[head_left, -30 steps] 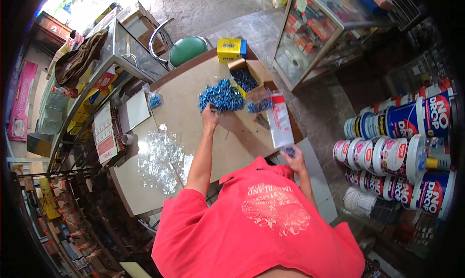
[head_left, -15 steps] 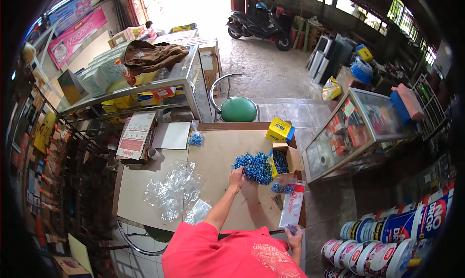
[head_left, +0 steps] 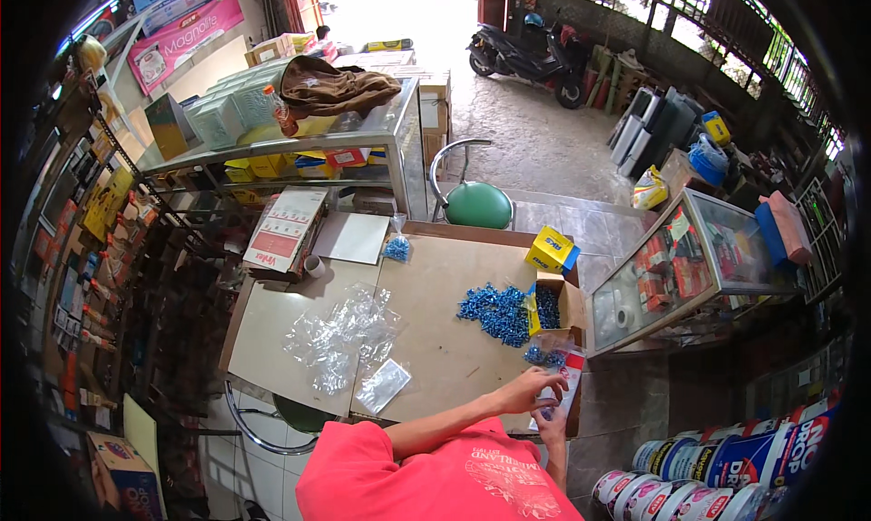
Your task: Sorting small blue plastic wall anchors from a box into small clear plastic bags.
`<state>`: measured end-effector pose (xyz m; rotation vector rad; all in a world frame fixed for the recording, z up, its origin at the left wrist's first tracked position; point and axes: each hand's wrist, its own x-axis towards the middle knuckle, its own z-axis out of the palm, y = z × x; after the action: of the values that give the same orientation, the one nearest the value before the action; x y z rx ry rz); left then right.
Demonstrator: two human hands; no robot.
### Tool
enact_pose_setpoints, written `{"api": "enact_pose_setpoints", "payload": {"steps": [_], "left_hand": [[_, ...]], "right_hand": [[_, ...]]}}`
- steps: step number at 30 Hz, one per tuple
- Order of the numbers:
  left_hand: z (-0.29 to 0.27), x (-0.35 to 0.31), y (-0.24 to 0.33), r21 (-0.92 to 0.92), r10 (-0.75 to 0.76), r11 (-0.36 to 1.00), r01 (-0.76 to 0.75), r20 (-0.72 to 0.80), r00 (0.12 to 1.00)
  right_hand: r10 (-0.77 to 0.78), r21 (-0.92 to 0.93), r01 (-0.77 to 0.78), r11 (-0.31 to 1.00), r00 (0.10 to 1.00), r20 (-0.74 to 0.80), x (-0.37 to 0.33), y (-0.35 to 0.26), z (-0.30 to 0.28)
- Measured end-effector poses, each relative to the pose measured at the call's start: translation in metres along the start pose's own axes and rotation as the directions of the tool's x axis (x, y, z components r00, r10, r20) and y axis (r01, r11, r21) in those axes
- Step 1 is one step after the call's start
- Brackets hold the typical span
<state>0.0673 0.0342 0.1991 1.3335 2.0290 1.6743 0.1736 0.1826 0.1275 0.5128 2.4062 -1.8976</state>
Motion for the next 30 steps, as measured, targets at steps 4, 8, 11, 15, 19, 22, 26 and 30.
{"api": "enact_pose_setpoints", "payload": {"steps": [4,8,11,15,19,22,26,30], "left_hand": [[0.006,-0.012,-0.005,0.124,-0.033,0.992,0.02,0.106,0.994],[0.008,-0.015,-0.006,0.183,-0.028,0.983,-0.002,0.162,0.986],[0.008,-0.012,-0.003,0.177,-0.052,0.984,0.014,0.213,0.976],[0.006,-0.001,0.0,-0.011,-0.051,0.998,0.055,0.199,0.979],[-0.018,0.005,-0.026,-0.163,-0.191,0.968,0.189,0.007,0.982],[-0.035,-0.013,-0.108,-0.04,-0.211,0.977,0.209,-0.293,0.933],[-0.069,-0.045,-0.168,0.159,-0.322,0.887,0.434,-0.463,0.826],[-0.09,-0.066,-0.203,0.334,-0.39,0.7,0.631,-0.561,0.73]], "right_hand": [[-0.048,0.116,0.041,0.992,0.997,0.054,0.0,0.005,0.005],[-0.004,0.063,0.002,0.998,0.999,0.032,-0.007,0.011,0.005],[0.004,0.095,-0.004,0.995,1.0,0.002,-0.015,-0.008,0.007],[-0.106,0.083,0.107,0.991,0.994,-0.024,-0.009,0.017,0.003],[0.025,0.025,-0.023,0.999,0.997,-0.068,-0.012,0.025,-0.002],[0.053,0.011,-0.052,0.999,0.995,-0.086,-0.02,0.028,-0.005],[-0.11,-0.092,0.093,0.991,0.975,-0.192,-0.03,0.058,-0.013],[0.022,0.012,-0.02,1.0,0.981,-0.191,-0.032,0.105,-0.026]]}}
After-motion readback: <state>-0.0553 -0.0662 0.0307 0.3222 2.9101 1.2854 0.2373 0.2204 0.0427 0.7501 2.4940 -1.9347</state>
